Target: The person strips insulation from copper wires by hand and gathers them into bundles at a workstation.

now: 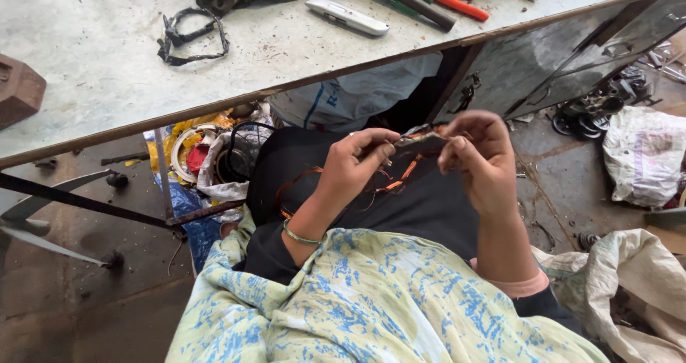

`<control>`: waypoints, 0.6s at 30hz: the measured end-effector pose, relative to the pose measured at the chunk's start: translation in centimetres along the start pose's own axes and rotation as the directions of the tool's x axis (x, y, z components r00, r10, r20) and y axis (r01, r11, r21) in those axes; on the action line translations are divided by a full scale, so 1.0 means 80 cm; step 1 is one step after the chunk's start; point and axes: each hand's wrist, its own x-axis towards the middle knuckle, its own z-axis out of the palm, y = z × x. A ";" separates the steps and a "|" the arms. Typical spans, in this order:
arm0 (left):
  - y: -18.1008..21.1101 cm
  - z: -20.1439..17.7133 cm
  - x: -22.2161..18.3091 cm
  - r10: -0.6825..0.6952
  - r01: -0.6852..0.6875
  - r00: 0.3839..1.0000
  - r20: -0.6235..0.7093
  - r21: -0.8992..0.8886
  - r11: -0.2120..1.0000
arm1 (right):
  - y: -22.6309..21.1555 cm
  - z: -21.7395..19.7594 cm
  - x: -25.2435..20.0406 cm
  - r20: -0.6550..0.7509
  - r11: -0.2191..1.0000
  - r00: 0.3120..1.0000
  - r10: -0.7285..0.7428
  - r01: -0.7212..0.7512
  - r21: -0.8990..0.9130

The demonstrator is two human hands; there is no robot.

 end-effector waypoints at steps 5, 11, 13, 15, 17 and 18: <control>-0.020 -0.002 0.003 -0.052 0.047 0.997 -0.056 -0.097 0.994 | 0.019 -0.016 0.003 0.263 0.835 0.837 0.480 -0.344 -0.430; -0.024 0.005 0.006 -0.204 0.207 0.978 0.038 -0.250 0.946 | 0.030 0.030 0.026 0.120 0.985 0.983 0.139 -0.124 -0.121; -0.023 0.004 0.001 -0.135 0.135 0.991 0.027 -0.023 0.991 | 0.036 0.032 0.020 0.085 0.994 0.991 0.106 -0.105 -0.014; -0.022 0.003 0.002 -0.109 0.106 0.994 0.027 0.089 0.990 | 0.055 0.027 0.015 0.037 0.987 0.990 0.139 -0.142 0.075; -0.022 0.003 0.000 -0.127 0.124 0.992 0.028 0.087 0.989 | 0.082 0.020 0.013 0.015 0.958 0.979 0.204 -0.203 0.205; -0.022 0.003 0.001 -0.124 0.124 0.992 0.001 0.052 0.991 | 0.093 0.014 0.015 0.020 0.926 0.969 0.247 -0.242 0.289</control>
